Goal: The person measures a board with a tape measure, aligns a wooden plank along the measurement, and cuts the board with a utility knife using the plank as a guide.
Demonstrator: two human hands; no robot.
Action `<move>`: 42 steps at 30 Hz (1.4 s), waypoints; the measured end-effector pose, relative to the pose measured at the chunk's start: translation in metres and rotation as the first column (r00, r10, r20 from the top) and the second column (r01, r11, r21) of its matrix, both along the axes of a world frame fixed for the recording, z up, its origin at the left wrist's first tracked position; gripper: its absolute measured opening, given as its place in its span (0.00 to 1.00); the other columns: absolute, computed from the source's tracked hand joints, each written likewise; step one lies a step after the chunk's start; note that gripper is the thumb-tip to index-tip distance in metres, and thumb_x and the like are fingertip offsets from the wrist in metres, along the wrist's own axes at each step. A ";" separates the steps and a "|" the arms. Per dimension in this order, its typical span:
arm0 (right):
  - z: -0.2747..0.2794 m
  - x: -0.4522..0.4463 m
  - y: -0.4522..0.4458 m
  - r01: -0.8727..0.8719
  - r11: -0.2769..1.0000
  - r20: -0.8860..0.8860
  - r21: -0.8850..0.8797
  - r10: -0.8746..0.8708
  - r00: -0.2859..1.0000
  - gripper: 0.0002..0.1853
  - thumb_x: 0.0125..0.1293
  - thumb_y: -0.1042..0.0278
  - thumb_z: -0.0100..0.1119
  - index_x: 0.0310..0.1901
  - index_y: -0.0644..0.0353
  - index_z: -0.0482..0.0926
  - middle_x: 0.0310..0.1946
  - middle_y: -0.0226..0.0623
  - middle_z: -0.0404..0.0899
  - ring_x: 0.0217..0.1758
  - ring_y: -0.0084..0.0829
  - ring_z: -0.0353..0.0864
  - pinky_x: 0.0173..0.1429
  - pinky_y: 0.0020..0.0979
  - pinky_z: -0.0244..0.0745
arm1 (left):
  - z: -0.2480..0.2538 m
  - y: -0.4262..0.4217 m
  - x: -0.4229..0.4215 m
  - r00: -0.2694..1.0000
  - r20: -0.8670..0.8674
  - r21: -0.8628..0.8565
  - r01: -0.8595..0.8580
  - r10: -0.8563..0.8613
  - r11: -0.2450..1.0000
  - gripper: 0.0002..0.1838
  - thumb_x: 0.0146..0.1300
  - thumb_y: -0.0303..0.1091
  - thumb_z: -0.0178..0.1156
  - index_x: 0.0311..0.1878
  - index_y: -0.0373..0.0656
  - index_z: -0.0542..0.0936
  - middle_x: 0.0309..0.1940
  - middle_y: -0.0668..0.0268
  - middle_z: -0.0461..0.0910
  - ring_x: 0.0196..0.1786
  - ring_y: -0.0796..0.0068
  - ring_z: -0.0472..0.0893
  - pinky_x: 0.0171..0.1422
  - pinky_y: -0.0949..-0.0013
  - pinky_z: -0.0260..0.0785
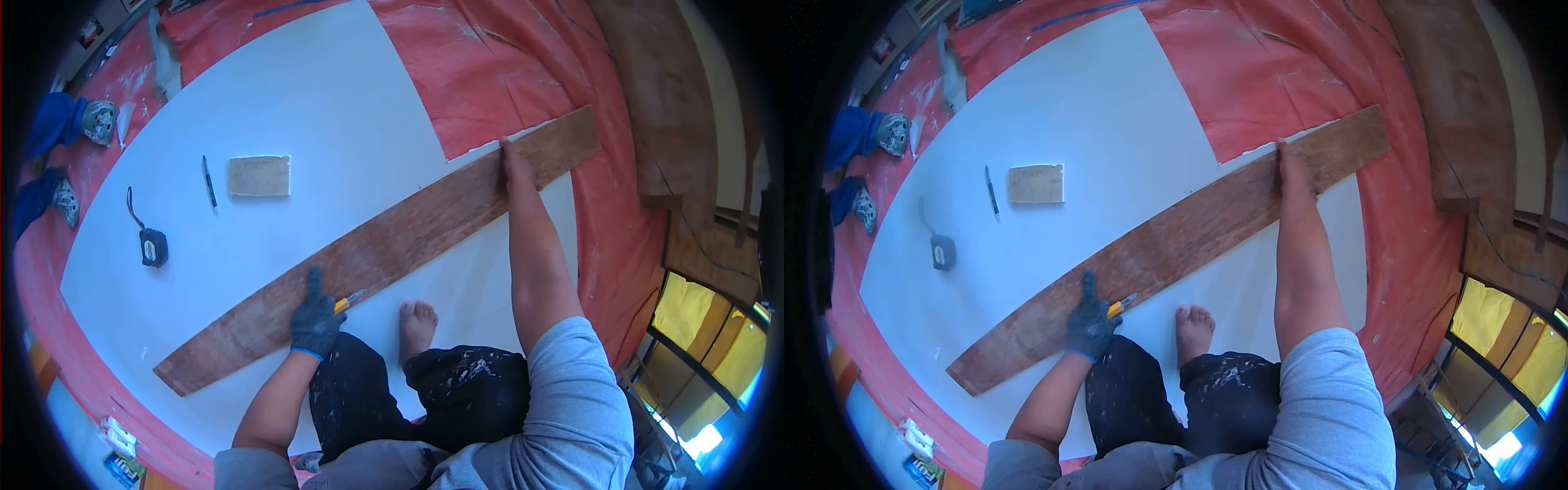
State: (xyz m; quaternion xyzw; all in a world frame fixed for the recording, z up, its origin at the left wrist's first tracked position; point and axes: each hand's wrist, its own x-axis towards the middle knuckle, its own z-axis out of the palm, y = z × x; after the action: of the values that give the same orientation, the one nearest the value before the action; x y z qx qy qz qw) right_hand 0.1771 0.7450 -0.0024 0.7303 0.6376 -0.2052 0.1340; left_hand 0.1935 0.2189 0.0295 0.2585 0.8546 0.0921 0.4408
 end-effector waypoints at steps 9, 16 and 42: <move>-0.009 0.004 0.008 0.060 0.997 0.003 0.051 -0.061 0.998 0.72 0.50 0.13 0.66 0.82 0.67 0.58 0.87 0.55 0.42 0.90 0.59 0.37 0.89 0.52 0.41 | -0.021 -0.009 0.013 0.995 -0.084 0.133 -0.049 0.061 0.990 0.17 0.60 0.43 0.76 0.45 0.43 0.85 0.87 0.50 0.48 0.50 0.49 0.88 0.54 0.49 0.81; -0.004 -0.001 0.000 0.216 0.974 -0.029 0.063 -0.214 0.976 0.76 0.49 0.15 0.70 0.84 0.68 0.48 0.87 0.58 0.38 0.89 0.65 0.34 0.88 0.56 0.44 | -0.007 -0.003 0.008 0.997 -0.071 0.079 -0.038 0.044 0.996 0.16 0.61 0.43 0.75 0.45 0.43 0.86 0.87 0.48 0.47 0.47 0.49 0.88 0.52 0.49 0.82; -0.006 -0.005 -0.017 0.190 0.973 -0.029 0.128 -0.188 0.982 0.72 0.57 0.13 0.59 0.86 0.61 0.41 0.86 0.67 0.33 0.88 0.72 0.34 0.88 0.58 0.38 | -0.010 -0.002 0.005 0.998 -0.038 0.057 -0.046 0.048 0.997 0.16 0.63 0.42 0.74 0.47 0.42 0.85 0.87 0.47 0.46 0.49 0.47 0.88 0.55 0.49 0.81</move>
State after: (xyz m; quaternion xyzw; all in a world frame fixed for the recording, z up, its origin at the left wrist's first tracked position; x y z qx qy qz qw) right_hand 0.1725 0.7284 -0.0086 0.7932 0.5783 -0.1811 0.0608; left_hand 0.1984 0.2171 0.0192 0.2524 0.8661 0.1211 0.4142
